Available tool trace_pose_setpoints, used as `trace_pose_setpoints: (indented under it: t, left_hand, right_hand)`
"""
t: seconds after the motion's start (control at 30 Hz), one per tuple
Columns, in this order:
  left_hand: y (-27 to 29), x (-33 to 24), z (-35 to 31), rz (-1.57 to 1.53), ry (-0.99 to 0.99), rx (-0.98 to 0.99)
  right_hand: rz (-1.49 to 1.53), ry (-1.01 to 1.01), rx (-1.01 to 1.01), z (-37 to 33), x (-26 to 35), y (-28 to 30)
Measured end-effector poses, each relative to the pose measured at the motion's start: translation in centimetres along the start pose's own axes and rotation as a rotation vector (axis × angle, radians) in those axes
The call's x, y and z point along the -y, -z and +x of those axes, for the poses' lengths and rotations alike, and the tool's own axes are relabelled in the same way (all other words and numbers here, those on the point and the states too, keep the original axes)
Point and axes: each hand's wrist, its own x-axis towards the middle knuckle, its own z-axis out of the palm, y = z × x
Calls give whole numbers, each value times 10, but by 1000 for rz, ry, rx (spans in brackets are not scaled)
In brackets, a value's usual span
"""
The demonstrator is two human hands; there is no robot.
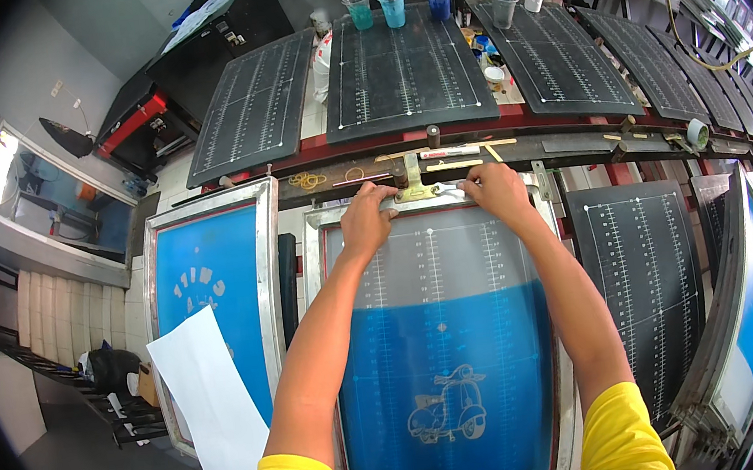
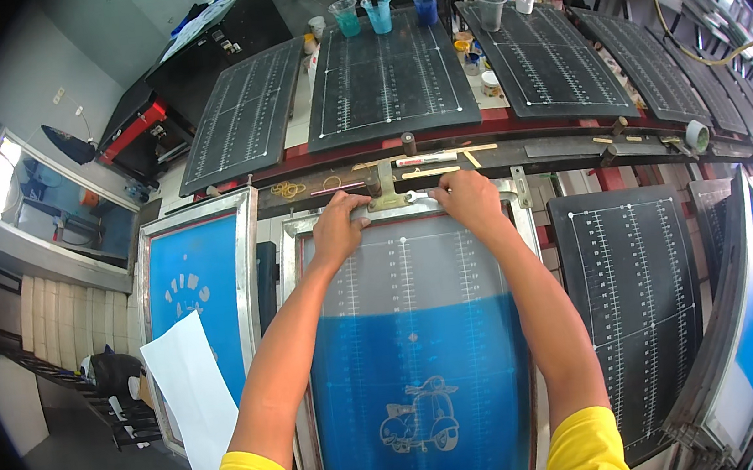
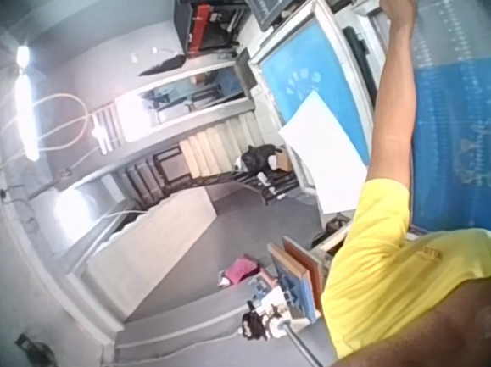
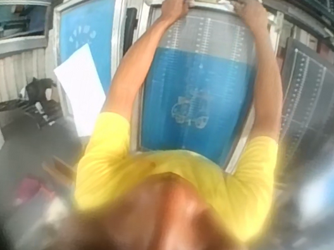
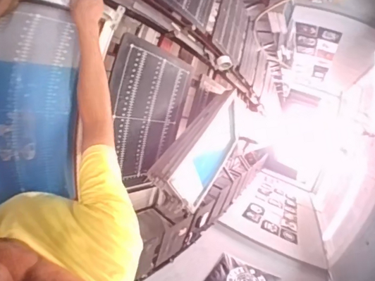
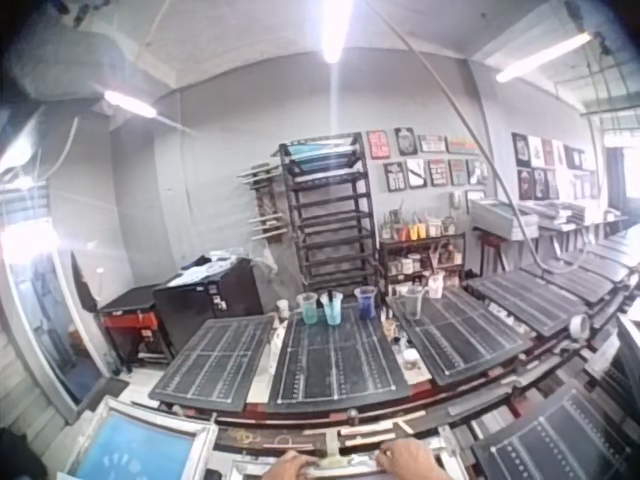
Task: The person holds a sheet of paper, aligns a screen printing frame over a workspace, and uses a wrench to tighten bolts on an overhead rail.
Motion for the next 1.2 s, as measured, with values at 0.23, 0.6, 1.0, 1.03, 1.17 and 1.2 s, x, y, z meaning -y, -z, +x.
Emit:
trace_pose_setpoints:
  t: [0.23, 0.6, 1.0, 1.03, 1.17, 1.2]
  left_hand:
    - [1, -1, 0, 21, 13, 11]
    - [-2, 5, 1, 32, 1, 4]
    - [-5, 1, -1, -4, -30, -32]
    - [-5, 2, -2, 0, -24, -32]
    - [-10, 4, -1, 14, -22, -40]
    - [-7, 6, 0, 31, -25, -47]
  right_hand:
    - [-165, 130, 48, 5, 6, 5]
    - [-113, -194, -110, -33, 30, -31]
    - [312, -128, 168, -27, -2, -4]
    - [320, -163, 156, -28, 0, -4]
    - [264, -275, -69, -47, 11, -40]
    - [267, -282, -62, -49, 14, -39]
